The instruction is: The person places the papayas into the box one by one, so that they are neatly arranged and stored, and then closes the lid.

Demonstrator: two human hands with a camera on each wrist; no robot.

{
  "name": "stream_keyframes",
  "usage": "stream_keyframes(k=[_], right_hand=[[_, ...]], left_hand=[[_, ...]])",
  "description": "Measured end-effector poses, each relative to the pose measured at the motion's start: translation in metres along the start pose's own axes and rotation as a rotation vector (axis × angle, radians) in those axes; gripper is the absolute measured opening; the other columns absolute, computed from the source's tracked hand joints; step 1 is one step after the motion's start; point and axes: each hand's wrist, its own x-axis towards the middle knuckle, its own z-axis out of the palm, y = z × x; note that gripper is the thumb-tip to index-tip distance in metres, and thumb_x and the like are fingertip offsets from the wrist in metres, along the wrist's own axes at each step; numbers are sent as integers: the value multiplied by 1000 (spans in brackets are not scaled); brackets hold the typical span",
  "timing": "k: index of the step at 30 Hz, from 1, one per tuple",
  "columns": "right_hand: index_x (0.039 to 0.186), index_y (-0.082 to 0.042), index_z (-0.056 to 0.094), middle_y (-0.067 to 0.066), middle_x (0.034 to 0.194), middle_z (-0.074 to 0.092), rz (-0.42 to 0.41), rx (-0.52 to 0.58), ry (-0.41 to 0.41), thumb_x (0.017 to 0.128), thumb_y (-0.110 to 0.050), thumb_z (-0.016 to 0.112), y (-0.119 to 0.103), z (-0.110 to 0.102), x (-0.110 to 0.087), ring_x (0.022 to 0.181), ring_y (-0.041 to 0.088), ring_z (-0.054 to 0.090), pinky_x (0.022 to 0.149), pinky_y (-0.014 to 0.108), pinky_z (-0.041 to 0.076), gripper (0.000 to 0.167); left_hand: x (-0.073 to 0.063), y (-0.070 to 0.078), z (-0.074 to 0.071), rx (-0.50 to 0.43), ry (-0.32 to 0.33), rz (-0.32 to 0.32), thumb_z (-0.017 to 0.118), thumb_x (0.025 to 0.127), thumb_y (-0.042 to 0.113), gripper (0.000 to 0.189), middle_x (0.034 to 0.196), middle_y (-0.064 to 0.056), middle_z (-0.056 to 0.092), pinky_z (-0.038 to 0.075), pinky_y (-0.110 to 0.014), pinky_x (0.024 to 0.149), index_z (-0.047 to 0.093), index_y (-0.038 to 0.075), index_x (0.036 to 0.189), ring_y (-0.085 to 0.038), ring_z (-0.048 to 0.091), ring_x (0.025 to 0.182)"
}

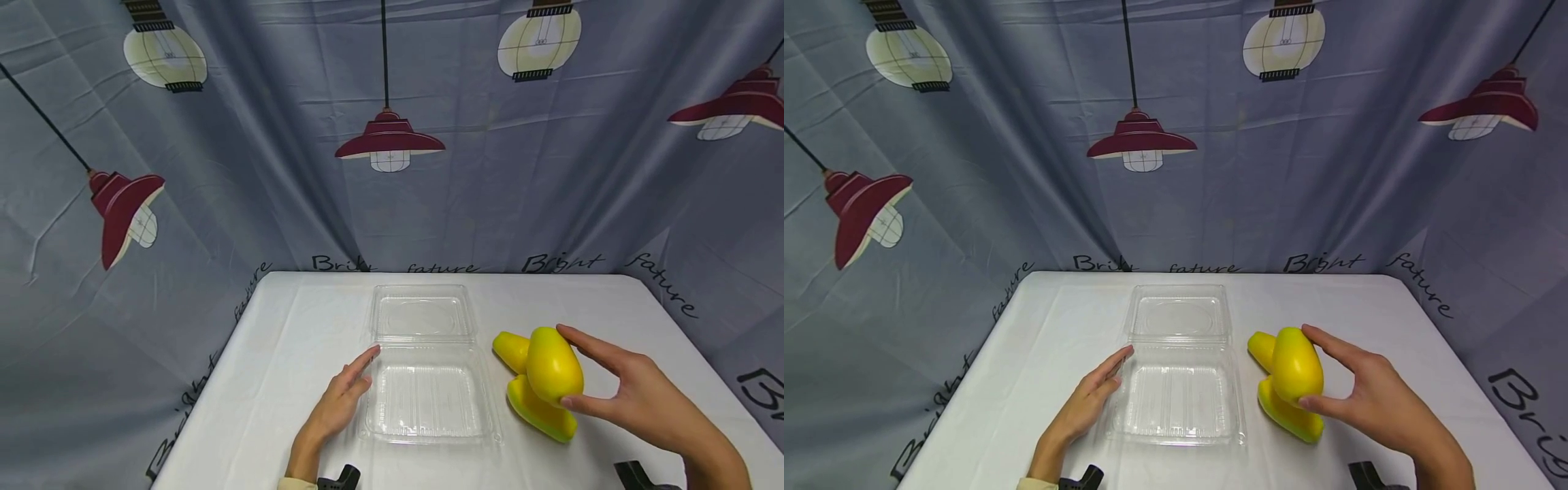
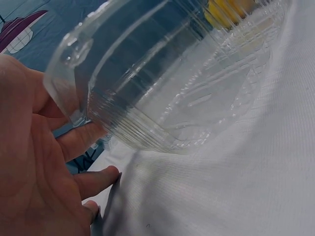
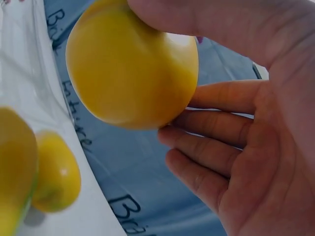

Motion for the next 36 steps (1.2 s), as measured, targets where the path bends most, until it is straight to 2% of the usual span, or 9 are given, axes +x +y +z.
stream_keyframes(k=[1, 3, 6, 9, 12, 25, 29, 33, 36], right_hand=[[170, -27, 43, 9, 168, 53, -5, 14, -3, 83, -48, 96, -3, 1, 1, 146, 48, 54, 105, 79, 45, 104], [170, -26, 44, 10, 167, 54, -21, 25, 0, 83, -49, 95, -9, 3, 4, 146, 48, 54, 106, 80, 45, 104], [169, -27, 45, 8, 166, 56, -49, 22, 12, 82, -51, 95, -16, 5, 6, 145, 45, 57, 119, 43, 53, 103], [167, -32, 47, 2, 164, 58, -79, 16, 30, 82, -54, 95, -20, 9, 8, 144, 38, 59, 108, 2, 37, 101], [167, -33, 47, 0, 163, 59, -106, 26, 41, 82, -54, 95, -26, 13, 12, 144, 32, 59, 103, -6, 26, 99], [166, -29, 50, 0, 161, 61, -180, 89, 29, 85, -48, 95, -55, 28, 37, 141, 30, 64, 112, 16, 46, 95], [166, -25, 50, 1, 162, 60, -207, 119, 9, 86, -45, 95, -62, 37, 47, 143, 30, 63, 117, 37, 54, 94], [166, -19, 50, 3, 164, 58, -232, 136, -17, 86, -48, 93, -69, 46, 56, 150, 34, 58, 118, 65, 49, 96], [166, -16, 49, 4, 166, 55, -248, 174, -49, 86, -52, 92, -75, 54, 63, 152, 36, 55, 117, 65, 51, 98]], left_hand=[[0, 0, 0, -2, 0, 1, 44, 113, 6, 56, 175, -7, 42, -1, -63, 138, 43, 12, 169, -30, 30, 167], [1, -1, 0, -10, 2, 2, 44, 113, 6, 56, 175, -8, 42, -2, -64, 138, 44, 12, 169, -31, 30, 167], [1, -1, 1, -17, 1, 0, 44, 113, 7, 56, 175, -9, 42, -2, -65, 138, 44, 12, 169, -32, 30, 167], [0, 0, 1, -14, 0, -4, 44, 113, 7, 56, 175, -9, 42, -2, -66, 138, 44, 12, 169, -32, 29, 167], [0, 1, 1, -12, -1, -8, 44, 113, 7, 56, 175, -9, 42, -2, -65, 138, 43, 13, 169, -32, 29, 167], [1, 1, 1, -10, 5, 5, 44, 113, 6, 57, 175, -9, 41, -2, -67, 137, 42, 12, 169, -32, 27, 168], [1, 1, 2, -12, 3, 4, 44, 113, 7, 56, 175, -9, 42, -2, -66, 137, 42, 12, 169, -32, 27, 168], [0, 1, 2, -4, 4, 1, 44, 113, 8, 56, 175, -8, 42, -1, -66, 138, 43, 13, 169, -31, 28, 168], [1, 1, 2, 1, 9, 2, 44, 113, 7, 56, 175, -8, 42, -1, -66, 137, 43, 13, 169, -32, 28, 167]])
